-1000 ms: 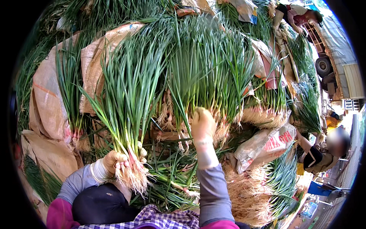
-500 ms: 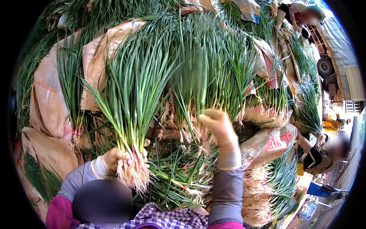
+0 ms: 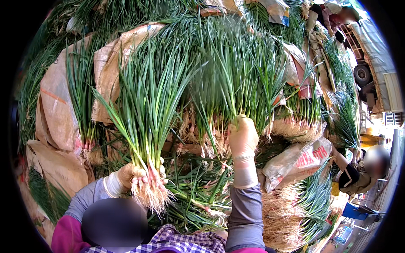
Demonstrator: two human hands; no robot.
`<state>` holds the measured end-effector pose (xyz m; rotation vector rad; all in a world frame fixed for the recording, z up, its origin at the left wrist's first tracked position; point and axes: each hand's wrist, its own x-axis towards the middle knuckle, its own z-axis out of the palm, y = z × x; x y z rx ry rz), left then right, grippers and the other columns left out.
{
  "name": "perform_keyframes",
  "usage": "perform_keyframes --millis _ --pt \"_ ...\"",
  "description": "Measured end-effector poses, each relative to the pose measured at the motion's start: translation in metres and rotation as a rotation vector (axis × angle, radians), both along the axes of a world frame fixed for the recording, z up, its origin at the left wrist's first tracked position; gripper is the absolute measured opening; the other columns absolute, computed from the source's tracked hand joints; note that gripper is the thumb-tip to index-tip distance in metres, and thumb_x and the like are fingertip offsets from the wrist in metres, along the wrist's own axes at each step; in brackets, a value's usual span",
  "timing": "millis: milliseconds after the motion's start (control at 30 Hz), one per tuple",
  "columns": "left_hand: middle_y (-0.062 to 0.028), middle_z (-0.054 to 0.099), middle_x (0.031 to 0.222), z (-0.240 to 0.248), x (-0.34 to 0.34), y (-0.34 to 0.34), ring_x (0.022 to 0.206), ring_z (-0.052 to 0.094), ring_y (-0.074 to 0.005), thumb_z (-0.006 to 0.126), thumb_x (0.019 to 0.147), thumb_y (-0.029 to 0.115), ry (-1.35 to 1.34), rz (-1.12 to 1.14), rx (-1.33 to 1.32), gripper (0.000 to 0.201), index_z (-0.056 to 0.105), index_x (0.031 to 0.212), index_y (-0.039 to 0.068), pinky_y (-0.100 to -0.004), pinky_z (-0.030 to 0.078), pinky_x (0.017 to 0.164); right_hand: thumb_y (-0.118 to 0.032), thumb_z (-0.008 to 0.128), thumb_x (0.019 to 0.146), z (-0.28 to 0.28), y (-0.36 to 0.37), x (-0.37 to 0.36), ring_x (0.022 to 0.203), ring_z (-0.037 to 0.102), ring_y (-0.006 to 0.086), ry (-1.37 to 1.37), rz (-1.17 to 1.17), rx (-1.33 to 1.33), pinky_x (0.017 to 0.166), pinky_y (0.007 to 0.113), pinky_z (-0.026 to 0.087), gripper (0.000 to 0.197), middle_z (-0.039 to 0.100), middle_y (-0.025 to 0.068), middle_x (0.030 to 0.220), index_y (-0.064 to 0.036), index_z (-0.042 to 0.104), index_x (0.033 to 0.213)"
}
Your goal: The person cleans bunches of green onions by hand, peeling away outer layers and stripping off roots while sitting on the ground among large piles of produce.
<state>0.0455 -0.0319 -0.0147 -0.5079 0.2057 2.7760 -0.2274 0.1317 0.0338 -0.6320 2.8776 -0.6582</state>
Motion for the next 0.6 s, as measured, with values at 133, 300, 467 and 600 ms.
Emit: perform_keyframes --millis 133,300,467,600 --pt "-0.0148 0.055 0.117 -0.002 -0.002 0.001 0.113 0.051 -0.0326 0.069 0.066 0.01 0.021 -0.022 -0.004 0.065 0.044 0.126 0.004 -0.0496 0.037 0.101 -0.006 0.064 0.082 -0.003 -0.02 0.017 0.07 0.058 0.0134 -0.567 -0.068 -0.193 0.061 0.026 0.049 0.014 0.061 0.0059 0.08 -0.0011 0.057 0.093" --pt "-0.0196 0.064 0.098 -0.003 -0.007 0.002 0.053 0.055 -0.0012 0.067 0.072 0.013 0.002 -0.059 -0.144 0.047 0.055 0.112 -0.008 -0.008 0.042 0.043 -0.014 0.06 0.087 -0.007 -0.027 0.071 0.068 0.056 0.0089 -1.019 0.064 -0.506 0.061 0.022 0.047 0.025 0.063 0.0045 0.078 0.0028 0.059 0.106" --pt "-0.011 0.065 0.081 -0.003 -0.013 0.005 0.051 0.056 -0.0048 0.068 0.072 0.012 -0.048 -0.025 -0.196 0.038 0.059 0.105 -0.005 -0.0109 0.041 0.041 -0.001 0.059 0.086 -0.006 -0.034 0.107 0.068 0.06 0.0099 -1.068 -0.012 -0.545 0.06 0.022 0.05 0.019 0.064 0.0065 0.084 0.0043 0.06 0.104" --pt "-0.0109 0.063 0.092 -0.006 -0.014 0.005 0.078 0.061 -0.0147 0.068 0.07 0.011 -0.043 -0.057 -0.145 0.052 0.051 0.117 -0.002 -0.027 0.052 0.07 -0.005 0.061 0.085 -0.018 -0.028 0.114 0.065 0.06 0.0107 -0.847 0.038 -0.605 0.058 0.022 0.051 0.012 0.064 0.0078 0.083 -0.0004 0.063 0.096"
